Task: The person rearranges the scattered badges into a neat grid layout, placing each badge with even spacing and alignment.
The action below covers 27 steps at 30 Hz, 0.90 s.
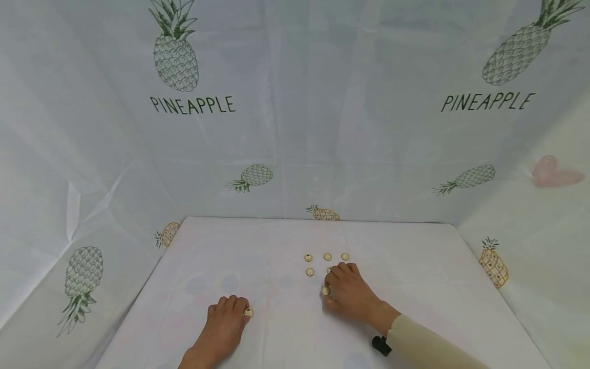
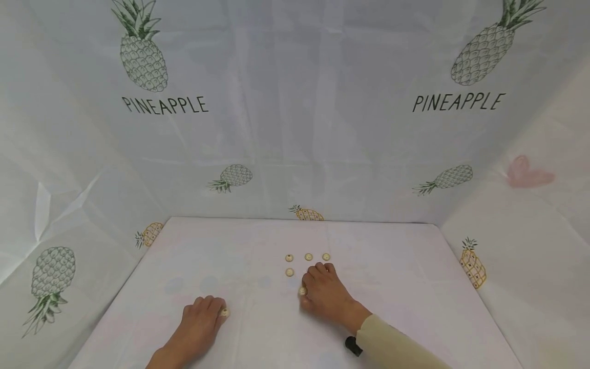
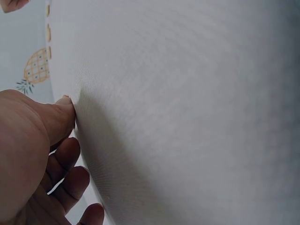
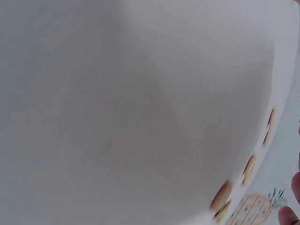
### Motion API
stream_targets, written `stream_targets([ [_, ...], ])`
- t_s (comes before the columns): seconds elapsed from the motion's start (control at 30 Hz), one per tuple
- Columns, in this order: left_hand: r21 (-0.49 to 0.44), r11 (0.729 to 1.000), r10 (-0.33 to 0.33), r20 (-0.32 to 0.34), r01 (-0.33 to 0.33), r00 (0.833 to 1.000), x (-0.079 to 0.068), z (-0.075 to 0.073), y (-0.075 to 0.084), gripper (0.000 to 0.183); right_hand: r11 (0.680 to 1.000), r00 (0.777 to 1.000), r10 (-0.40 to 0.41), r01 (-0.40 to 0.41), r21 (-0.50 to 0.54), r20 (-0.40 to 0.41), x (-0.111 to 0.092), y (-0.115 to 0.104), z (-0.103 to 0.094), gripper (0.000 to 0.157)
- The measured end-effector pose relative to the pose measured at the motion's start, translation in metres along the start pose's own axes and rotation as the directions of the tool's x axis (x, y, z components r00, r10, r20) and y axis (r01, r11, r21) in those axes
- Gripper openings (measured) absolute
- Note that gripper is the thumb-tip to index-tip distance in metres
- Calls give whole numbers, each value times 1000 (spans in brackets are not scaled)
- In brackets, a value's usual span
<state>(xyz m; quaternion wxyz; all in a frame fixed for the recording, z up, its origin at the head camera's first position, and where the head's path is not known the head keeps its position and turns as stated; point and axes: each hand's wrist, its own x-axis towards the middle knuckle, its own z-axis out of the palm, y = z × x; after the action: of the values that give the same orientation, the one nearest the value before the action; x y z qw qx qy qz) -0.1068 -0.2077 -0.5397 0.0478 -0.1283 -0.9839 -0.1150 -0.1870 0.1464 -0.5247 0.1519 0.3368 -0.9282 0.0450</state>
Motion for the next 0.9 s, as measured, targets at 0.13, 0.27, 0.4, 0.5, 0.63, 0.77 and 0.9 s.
stream_targets([
  [0.13,7,1000,1,2,-1,1000,1,0,-1,23,1000,1000,26,-26,11,-7,-7,15,-3,18],
  [0.27,20,1000,10,-15,-10,1000,1,1,-1,25,999,999,45,-45,11,-12,-12,27,-4,20],
  [0.4,14,1000,8,-19,-7,1000,0,1,-2,25,998,998,58,-58,4,-2,-14,33,-2,20],
  [0.5,7,1000,4,-13,-4,1000,0,1,-2,25,998,998,55,-54,9,-9,-14,34,1,19],
  [0.63,-2,1000,-6,2,6,1000,1,1,-2,24,999,999,32,-32,2,-38,-10,30,6,19],
  [0.77,-7,1000,-9,4,9,1000,1,2,-2,25,999,998,22,-24,-27,-51,-5,25,11,17],
  [0.9,0,1000,1,-7,-1,1000,0,2,-2,25,999,999,42,-43,-23,-34,-1,22,14,14],
])
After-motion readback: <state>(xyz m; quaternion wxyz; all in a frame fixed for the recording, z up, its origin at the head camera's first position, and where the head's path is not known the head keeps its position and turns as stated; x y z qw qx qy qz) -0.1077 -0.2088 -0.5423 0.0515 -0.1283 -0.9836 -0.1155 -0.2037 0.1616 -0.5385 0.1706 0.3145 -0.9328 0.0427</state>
